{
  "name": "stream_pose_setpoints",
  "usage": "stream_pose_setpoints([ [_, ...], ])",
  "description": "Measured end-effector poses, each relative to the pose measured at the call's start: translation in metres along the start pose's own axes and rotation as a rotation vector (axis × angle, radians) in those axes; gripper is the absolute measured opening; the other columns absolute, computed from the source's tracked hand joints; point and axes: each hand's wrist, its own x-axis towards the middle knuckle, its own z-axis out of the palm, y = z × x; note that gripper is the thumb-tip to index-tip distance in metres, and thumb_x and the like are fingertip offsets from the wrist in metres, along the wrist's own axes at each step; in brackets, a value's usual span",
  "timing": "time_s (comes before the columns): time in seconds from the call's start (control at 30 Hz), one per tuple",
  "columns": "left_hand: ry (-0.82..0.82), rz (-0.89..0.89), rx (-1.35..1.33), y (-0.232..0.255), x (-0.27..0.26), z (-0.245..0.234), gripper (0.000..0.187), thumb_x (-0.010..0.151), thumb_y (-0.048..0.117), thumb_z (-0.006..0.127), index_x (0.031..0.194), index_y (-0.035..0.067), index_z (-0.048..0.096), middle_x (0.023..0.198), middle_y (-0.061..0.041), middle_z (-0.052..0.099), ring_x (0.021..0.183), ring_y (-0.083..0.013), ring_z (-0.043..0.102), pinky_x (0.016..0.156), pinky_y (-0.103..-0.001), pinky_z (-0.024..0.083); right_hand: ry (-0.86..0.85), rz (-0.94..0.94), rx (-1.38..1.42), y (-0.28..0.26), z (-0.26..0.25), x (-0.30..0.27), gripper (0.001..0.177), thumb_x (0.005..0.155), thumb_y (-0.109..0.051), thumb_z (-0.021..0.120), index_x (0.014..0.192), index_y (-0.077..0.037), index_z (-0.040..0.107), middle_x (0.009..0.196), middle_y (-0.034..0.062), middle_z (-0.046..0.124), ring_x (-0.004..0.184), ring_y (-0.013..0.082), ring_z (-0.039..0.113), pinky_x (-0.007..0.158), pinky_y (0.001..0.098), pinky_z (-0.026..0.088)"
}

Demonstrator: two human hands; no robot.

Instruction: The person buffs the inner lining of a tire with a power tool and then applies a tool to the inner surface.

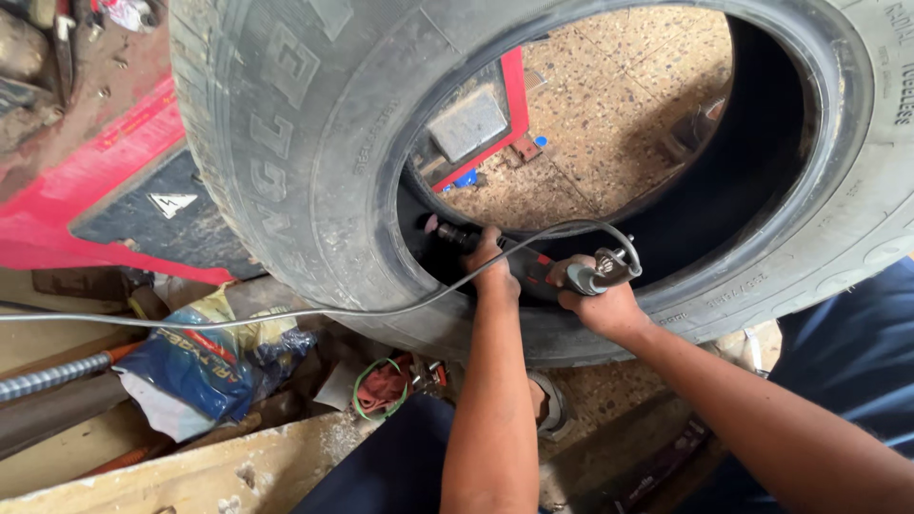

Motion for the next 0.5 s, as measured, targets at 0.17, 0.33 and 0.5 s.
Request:
stream_pose_setpoints([
  [0.17,-0.102,0.036,-0.139,-0.001,0.015,0.009,0.05,0.076,0.013,0.076,0.121,-0.007,0.063,0.117,-0.012,0.071,0.1,-0.0245,0.067,0.091,-0.039,0.053,-0.017,0.144,0.268,0.005,0.005,0.014,0.027,0.064,0.0,0.073,0.089,-0.008,0.069,0.092,0.0055,0.074,0.092,0.0231,0.07,0.085,0.036,0.053],
  [0.33,-0.016,0.047,-0.055,-0.008,0.017,0.005,0.057,0.073,0.015,0.079,0.124,-0.002,0.06,0.119,-0.01,0.07,0.103,-0.0235,0.067,0.092,-0.038,0.053,-0.014,0.1,0.227,0.007,0.008,0.006,0.025,0.063,-0.001,0.073,0.087,-0.007,0.066,0.093,0.0049,0.074,0.093,0.0233,0.071,0.086,0.0358,0.053],
  [0.5,-0.039,-0.021,-0.064,-0.001,0.017,0.004,0.057,0.08,0.021,0.079,0.124,-0.01,0.06,0.122,-0.015,0.069,0.104,-0.0258,0.066,0.093,-0.04,0.054,-0.023,0.129,0.213,0.008,0.012,0.012,0.024,0.067,-0.002,0.073,0.09,-0.008,0.069,0.092,0.0063,0.073,0.092,0.0252,0.07,0.086,0.0368,0.053],
])
